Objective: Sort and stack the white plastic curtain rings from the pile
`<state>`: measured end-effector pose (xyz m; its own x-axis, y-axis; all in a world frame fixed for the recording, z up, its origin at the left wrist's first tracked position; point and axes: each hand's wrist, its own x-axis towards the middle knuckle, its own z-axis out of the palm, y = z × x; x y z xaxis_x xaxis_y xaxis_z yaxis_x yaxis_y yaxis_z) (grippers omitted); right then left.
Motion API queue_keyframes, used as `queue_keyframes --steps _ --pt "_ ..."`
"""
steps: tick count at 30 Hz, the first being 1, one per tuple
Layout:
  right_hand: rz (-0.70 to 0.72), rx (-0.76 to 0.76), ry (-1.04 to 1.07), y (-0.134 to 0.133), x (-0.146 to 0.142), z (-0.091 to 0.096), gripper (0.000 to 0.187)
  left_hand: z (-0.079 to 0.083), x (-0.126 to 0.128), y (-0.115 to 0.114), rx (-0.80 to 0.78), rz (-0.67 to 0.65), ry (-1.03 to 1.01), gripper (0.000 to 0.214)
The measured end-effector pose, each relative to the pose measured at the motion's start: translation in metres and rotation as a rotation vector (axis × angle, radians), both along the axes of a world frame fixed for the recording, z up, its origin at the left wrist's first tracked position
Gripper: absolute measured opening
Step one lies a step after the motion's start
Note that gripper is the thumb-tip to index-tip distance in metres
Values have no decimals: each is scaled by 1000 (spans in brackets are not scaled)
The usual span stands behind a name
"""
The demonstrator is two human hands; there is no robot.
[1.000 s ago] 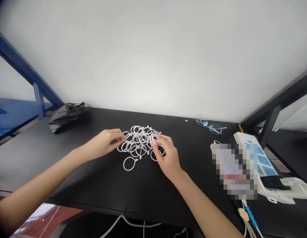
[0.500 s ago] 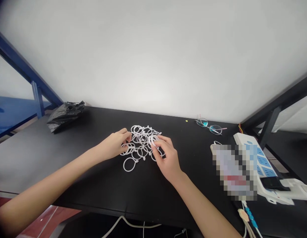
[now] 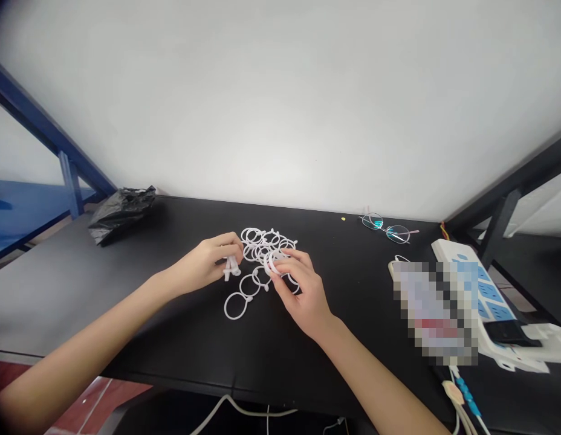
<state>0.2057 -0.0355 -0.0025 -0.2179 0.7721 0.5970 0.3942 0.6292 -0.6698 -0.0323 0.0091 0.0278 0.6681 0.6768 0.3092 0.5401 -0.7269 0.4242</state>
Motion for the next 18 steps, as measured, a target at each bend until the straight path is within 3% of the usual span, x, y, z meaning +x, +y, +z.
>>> queue_keyframes --steps 3,5,7,11,13,18 --pt "72 -152 112 -4 -4 4 8 -1 11 -4 227 -83 -146 16" --pt "134 -242 172 -7 -6 5 8 -6 21 -7 409 -46 -246 6" --pt "177 -289 199 -9 -8 5 8 -11 29 -9 503 5 -317 17" --pt "180 -308 193 -11 -10 2 2 -20 34 -11 513 5 -347 32" --pt "168 -306 173 -11 -9 2 10 -22 33 -12 499 -15 -346 34" --pt "176 -267 171 -11 -7 5 16 -25 31 -12 407 -52 -357 27"
